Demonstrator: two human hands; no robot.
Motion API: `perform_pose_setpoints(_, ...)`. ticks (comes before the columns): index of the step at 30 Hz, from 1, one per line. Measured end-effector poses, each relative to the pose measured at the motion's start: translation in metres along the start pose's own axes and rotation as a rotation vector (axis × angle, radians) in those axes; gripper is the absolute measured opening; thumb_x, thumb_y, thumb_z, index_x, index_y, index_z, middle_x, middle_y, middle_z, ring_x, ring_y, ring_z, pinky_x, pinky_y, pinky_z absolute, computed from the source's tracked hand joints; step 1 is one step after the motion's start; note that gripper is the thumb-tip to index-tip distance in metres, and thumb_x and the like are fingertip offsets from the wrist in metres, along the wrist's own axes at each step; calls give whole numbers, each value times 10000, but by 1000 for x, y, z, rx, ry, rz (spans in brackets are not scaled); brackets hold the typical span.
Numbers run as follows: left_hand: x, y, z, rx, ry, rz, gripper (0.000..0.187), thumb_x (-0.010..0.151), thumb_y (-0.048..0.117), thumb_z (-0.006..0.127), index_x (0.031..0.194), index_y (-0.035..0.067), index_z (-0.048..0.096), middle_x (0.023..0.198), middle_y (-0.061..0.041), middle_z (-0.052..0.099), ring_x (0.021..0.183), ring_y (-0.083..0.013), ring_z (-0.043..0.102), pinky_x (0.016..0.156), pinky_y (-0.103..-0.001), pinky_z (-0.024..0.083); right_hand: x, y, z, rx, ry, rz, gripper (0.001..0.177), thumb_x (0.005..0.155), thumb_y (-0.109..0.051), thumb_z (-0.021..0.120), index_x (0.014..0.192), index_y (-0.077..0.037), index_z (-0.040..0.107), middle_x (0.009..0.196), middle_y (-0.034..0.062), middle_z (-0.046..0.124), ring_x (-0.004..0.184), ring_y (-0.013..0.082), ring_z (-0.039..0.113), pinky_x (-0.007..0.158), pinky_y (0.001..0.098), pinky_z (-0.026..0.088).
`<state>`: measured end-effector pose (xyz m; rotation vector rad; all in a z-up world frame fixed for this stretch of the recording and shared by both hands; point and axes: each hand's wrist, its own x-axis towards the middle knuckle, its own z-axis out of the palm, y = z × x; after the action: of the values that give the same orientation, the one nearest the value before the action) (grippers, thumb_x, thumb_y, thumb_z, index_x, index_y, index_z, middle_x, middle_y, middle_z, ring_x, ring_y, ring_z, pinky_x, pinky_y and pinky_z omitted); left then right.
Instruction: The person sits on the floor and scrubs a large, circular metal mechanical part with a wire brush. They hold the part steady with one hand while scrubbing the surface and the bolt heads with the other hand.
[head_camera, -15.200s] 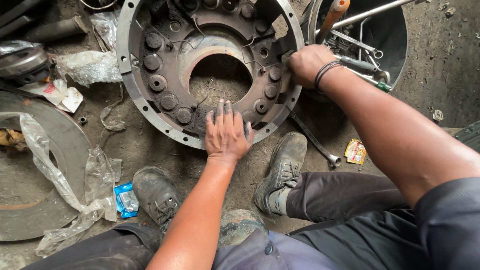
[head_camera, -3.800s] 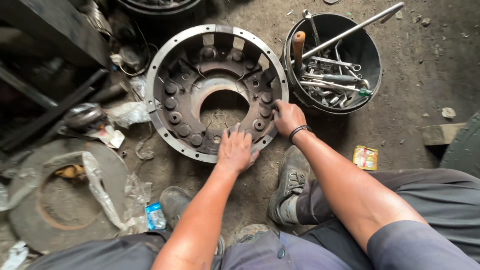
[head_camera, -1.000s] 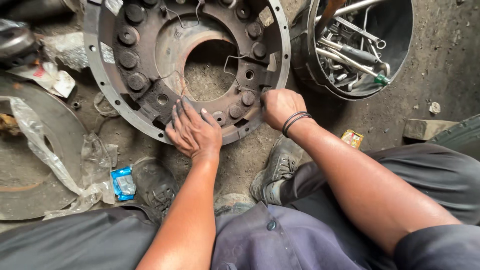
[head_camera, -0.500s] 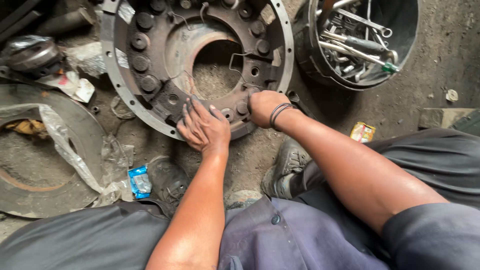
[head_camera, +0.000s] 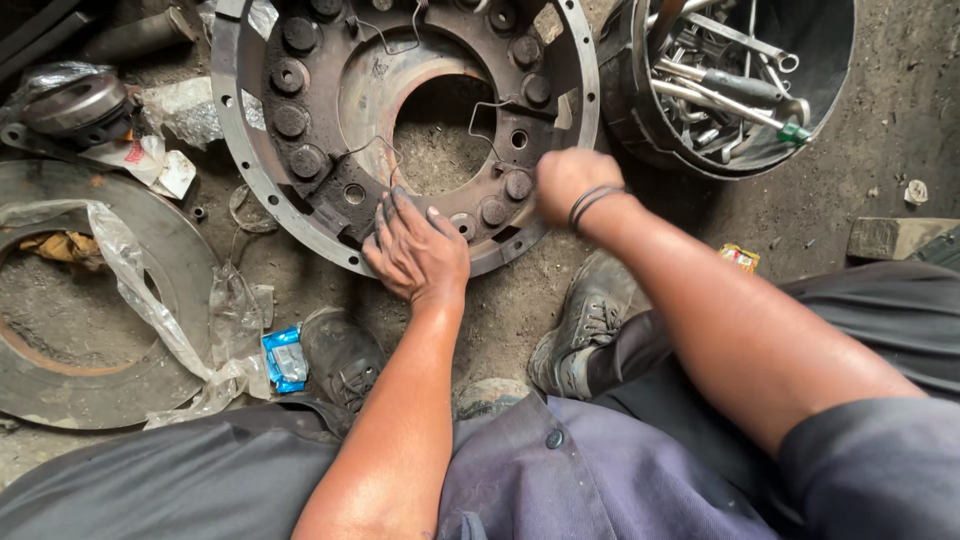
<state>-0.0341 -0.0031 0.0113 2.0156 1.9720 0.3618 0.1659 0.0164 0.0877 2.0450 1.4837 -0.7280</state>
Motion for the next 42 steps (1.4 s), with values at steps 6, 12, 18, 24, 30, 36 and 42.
perform_pose_setpoints(6,1,0,1,2,-11,-8,576,983,302,507,1455,-28,489,1506,-214,547,1424,-308,480,1110,-504,314,-4,-9,-10,64,-121,52,419,773,-373,827,1041,-59,753,1096,188,725,1051,336,716,873,450,587)
perform_pose_setpoints(12,2,2,2,43,11,-21,546,966,307,521,1412,-7,525,1481,-190,572,1402,-308,500,1110,-528,317,-9,-32,9,146,-64,-86,260,861,-196,687,1065,-59,771,1103,233,738,1039,363,713,919,449,559)
perform_pose_setpoints(18,1,1,0,15,17,7,500,984,289,523,1375,-20,558,1481,-210,570,1403,-312,511,1095,-509,332,-4,-5,-17,142,-45,111,274,880,-214,679,1088,-59,767,1138,226,738,1081,379,712,935,472,576)
perform_pose_setpoints(24,-1,1,-2,23,-1,2,503,976,282,514,1371,-25,563,1487,-214,565,1395,-307,506,1090,-505,331,-6,-25,2,160,-89,64,304,850,-201,683,1078,-10,743,1147,243,712,1084,366,701,949,452,556)
perform_pose_setpoints(30,1,1,0,17,6,3,487,986,287,522,1366,-15,566,1489,-209,564,1405,-311,507,1092,-512,328,1,-24,18,213,-62,54,293,814,-180,671,1039,-11,753,1105,239,713,1065,371,697,929,454,559)
perform_pose_setpoints(36,1,0,4,9,31,-1,503,961,301,537,1354,-10,579,1465,-214,574,1376,-326,512,1076,-521,330,-8,-38,23,263,-18,-145,257,812,-135,639,1018,-125,793,1030,204,757,1012,361,726,910,470,565)
perform_pose_setpoints(42,2,0,2,17,56,16,486,957,289,551,1338,-10,585,1460,-219,580,1372,-327,533,1069,-503,350,-12,-46,19,80,-28,-318,199,806,-165,652,955,-124,777,966,186,743,956,383,709,826,502,567)
